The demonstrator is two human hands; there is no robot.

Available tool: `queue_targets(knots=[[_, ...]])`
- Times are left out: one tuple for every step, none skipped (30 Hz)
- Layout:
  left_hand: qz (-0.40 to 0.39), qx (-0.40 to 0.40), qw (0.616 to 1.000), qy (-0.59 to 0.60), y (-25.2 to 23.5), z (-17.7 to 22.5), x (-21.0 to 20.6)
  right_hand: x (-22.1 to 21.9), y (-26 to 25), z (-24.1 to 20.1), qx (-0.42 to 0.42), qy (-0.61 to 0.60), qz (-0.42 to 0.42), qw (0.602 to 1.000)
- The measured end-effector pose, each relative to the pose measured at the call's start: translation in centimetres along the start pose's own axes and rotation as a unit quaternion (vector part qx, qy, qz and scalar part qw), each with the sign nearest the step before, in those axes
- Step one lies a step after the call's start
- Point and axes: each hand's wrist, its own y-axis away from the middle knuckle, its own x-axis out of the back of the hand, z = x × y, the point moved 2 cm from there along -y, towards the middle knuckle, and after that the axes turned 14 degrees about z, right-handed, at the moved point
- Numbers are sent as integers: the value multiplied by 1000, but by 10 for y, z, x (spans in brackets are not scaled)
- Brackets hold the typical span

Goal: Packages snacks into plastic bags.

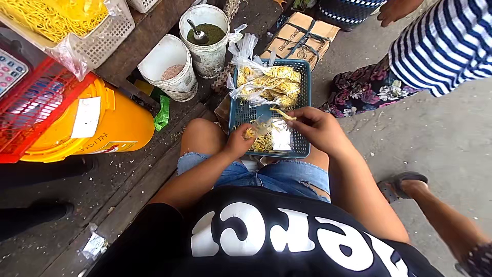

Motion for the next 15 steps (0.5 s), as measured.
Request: queue_targets(knots=[[0,-3,1000,3,0,-1,0,3,2,-3,-7,-17,8,1000],[-2,-4,1000,5,1,-1,-1,5,3,-7,-13,-30,18,999],[-5,-4,1000,4,0,-1,-1,6,4,-9,-19,-40,30,999],[-7,-5,1000,2,0,0,-1,8,5,-11,-22,-47,41,998],[-7,-8,1000,0,0,0,0,9,6,-13,-19,-53,49,997],[-6,-12,1000,-1,1,0,0,10,7,-14,-12,-59,53,997],[-6,-12,1000,-3,1,0,0,12,8,-16,-1,-60,58,997],[-7,-10,1000,-6,1,0,1,14,8,-17,9,-57,64,996],[-10,-8,1000,-8,1,1,1,15,9,-20,20,-49,72,996],[-12,-5,1000,-7,2,2,1,17,9,-23,25,-44,78,996],[-13,-1,1000,-6,2,2,1,17,10,-25,29,-46,83,995],[-14,-1,1000,-6,2,2,0,17,10,-28,32,-57,86,994],[-14,-3,1000,-7,2,2,0,17,10,-30,36,-72,85,993],[-17,-2,1000,-9,2,2,0,17,11,-33,41,-87,83,992],[-19,-1,1000,-10,2,2,0,16,12,-36,47,-102,81,990]])
